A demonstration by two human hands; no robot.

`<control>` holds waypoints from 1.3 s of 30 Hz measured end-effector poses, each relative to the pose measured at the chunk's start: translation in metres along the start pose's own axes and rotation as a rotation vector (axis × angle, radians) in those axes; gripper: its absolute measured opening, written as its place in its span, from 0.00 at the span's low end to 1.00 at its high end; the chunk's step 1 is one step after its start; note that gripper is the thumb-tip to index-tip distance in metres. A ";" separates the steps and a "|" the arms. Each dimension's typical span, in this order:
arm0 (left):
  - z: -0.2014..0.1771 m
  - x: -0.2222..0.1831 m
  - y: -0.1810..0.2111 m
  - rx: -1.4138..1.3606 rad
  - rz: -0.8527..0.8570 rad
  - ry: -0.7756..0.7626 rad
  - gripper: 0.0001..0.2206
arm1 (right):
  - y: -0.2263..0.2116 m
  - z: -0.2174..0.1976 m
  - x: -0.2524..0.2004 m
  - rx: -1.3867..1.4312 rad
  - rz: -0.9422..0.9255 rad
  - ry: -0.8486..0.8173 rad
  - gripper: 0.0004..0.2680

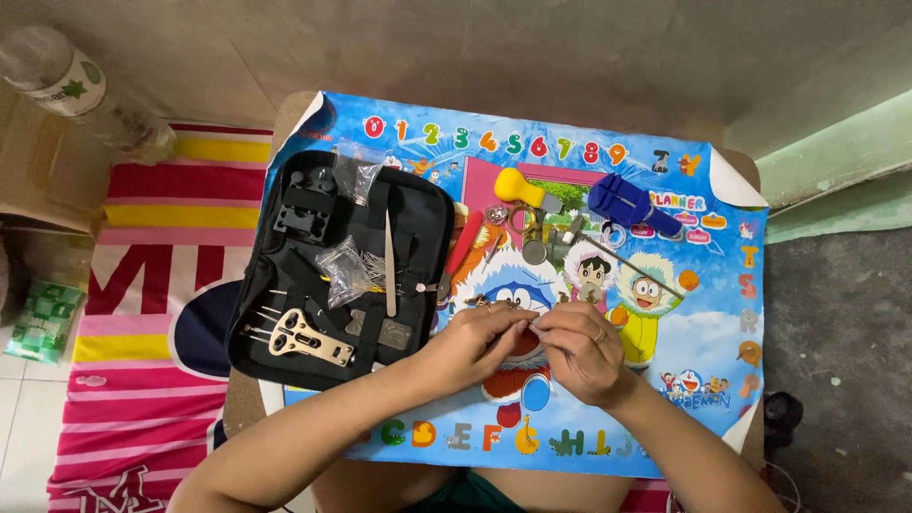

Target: A person is reassembling a watch band by carefully inserting small pins into the links using tweezers and other specialized tools.

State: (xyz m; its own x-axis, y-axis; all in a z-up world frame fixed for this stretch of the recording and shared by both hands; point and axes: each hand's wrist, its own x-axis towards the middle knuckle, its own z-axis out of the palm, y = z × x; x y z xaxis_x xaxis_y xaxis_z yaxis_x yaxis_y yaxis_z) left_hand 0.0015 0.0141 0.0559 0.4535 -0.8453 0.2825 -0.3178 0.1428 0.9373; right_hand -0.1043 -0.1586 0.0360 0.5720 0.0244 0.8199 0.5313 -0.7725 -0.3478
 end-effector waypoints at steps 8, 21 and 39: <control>0.003 -0.003 -0.004 0.050 0.039 -0.001 0.11 | 0.002 0.001 -0.001 -0.022 -0.052 0.033 0.07; 0.006 -0.007 -0.013 0.230 0.110 0.037 0.09 | -0.008 0.006 0.011 -0.097 -0.069 -0.037 0.05; 0.012 -0.008 -0.018 0.156 0.057 0.109 0.09 | -0.011 0.006 0.020 0.065 0.188 -0.165 0.08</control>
State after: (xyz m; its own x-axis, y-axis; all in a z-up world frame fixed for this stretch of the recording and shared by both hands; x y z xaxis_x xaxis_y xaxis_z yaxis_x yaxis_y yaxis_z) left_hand -0.0066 0.0120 0.0337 0.5160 -0.7761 0.3624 -0.4671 0.0996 0.8786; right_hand -0.0950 -0.1464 0.0534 0.7560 -0.0082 0.6545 0.4423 -0.7307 -0.5201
